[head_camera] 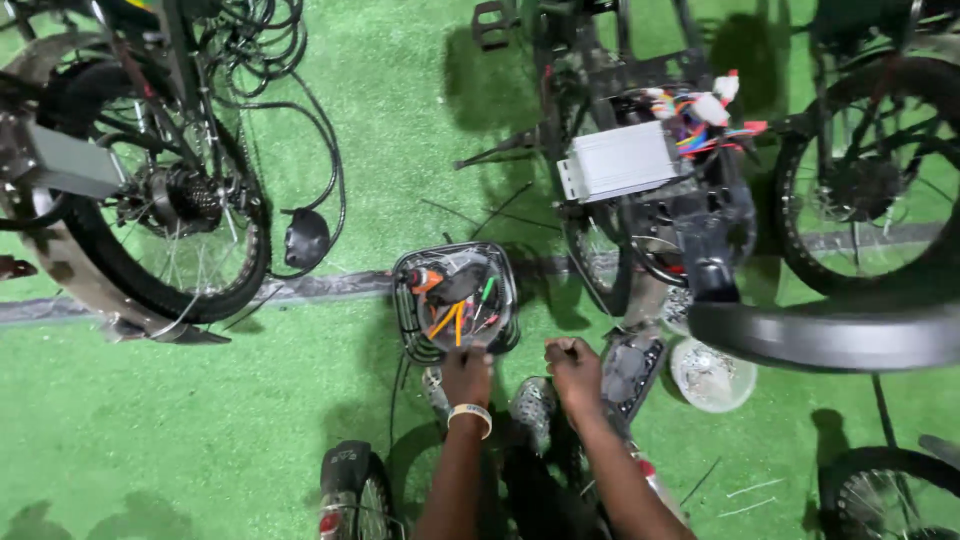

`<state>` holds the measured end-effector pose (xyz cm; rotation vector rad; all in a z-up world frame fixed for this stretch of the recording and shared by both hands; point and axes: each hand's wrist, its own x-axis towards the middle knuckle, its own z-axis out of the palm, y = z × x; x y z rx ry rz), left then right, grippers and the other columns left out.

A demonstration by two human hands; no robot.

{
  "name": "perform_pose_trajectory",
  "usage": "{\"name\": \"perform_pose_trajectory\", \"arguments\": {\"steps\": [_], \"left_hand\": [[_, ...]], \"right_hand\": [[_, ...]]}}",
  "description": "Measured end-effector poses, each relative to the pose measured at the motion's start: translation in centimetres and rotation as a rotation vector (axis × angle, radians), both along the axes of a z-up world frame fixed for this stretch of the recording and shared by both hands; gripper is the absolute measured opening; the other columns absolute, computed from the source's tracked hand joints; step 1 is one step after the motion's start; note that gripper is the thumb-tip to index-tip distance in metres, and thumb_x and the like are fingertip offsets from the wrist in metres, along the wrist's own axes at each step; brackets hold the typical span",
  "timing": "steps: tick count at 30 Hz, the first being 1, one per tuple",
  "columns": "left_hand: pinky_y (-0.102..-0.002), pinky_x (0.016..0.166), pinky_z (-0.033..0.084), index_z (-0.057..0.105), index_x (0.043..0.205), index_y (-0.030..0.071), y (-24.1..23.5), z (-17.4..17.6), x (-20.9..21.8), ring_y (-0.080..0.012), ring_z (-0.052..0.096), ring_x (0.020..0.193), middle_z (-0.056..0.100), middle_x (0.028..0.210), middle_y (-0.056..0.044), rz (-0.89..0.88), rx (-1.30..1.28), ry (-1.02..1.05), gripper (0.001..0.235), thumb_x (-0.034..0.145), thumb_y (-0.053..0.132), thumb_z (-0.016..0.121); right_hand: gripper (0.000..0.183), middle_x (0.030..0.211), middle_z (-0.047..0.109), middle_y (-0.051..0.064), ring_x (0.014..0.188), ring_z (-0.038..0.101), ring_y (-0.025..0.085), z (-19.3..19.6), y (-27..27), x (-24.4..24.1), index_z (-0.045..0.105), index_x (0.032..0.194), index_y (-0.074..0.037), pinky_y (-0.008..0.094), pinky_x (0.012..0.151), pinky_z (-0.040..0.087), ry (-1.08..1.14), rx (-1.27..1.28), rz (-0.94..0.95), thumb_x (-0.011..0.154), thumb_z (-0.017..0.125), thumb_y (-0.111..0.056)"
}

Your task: The person handles a black bicycle seat, repeatedly opening and closing its lid to check the fit. They then move between several partially assembled electric bicycles on a green floor, picking up and inspecting the seats before placing them back into a basket or onto the bike frames.

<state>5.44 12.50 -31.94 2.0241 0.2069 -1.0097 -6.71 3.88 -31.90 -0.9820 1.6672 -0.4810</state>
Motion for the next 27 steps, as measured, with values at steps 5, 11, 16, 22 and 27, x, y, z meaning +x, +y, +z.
{"name": "perform_pose_trajectory", "arguments": {"steps": [5,11,16,22,27], "left_hand": [[-0.049,0.081,0.049,0.064,0.085,0.007,5.7,-8.3,6.7,-0.036,0.067,0.085,0.067,0.08,-0.016,0.008,0.118,-0.002,0.031,0.08,0.037,0.063],[-0.051,0.093,0.049,0.068,0.103,0.013,7.2,-17.5,12.6,-0.0383,0.064,0.104,0.071,0.102,-0.013,-0.214,0.315,-0.033,0.048,0.077,0.052,0.059],[-0.057,0.097,0.046,0.062,0.113,0.0,4.0,-21.2,15.5,-0.0468,0.06,0.108,0.065,0.108,-0.027,-0.224,0.17,-0.075,0.062,0.073,0.049,0.066],[-0.055,0.079,0.055,0.043,0.127,-0.012,4.0,-22.7,15.6,-0.043,0.057,0.115,0.059,0.121,-0.03,0.045,-0.161,0.106,0.08,0.069,0.033,0.075],[-0.049,0.098,0.045,0.063,0.114,0.003,8.5,-19.9,15.4,-0.0366,0.061,0.112,0.067,0.112,-0.018,0.193,0.083,0.091,0.059,0.068,0.04,0.071]], "right_hand": [[0.014,0.067,0.069,0.004,0.06,0.068,0.016,-12.6,0.8,2.1,0.07,0.08,-0.017,0.028,0.053,0.052,0.18,0.151,0.23,0.073,0.071,-0.029],[0.033,0.088,0.07,0.013,0.088,0.066,0.029,-11.5,-2.3,9.4,0.07,0.098,-0.009,0.039,0.075,0.052,0.306,0.155,0.359,0.078,0.069,-0.036],[0.064,0.101,0.07,0.018,0.107,0.063,0.04,-23.3,-5.3,7.7,0.069,0.109,-0.006,0.051,0.099,0.043,0.449,0.077,0.486,0.071,0.076,-0.057],[0.042,0.082,0.069,0.008,0.089,0.068,0.03,-25.5,-5.3,7.9,0.073,0.091,-0.016,0.042,0.085,0.048,0.388,0.157,0.54,0.062,0.084,-0.044],[0.039,0.074,0.062,0.011,0.079,0.062,0.028,-13.8,-4.5,9.7,0.07,0.088,-0.009,0.038,0.077,0.043,0.352,0.191,0.442,0.075,0.066,-0.045]]}}
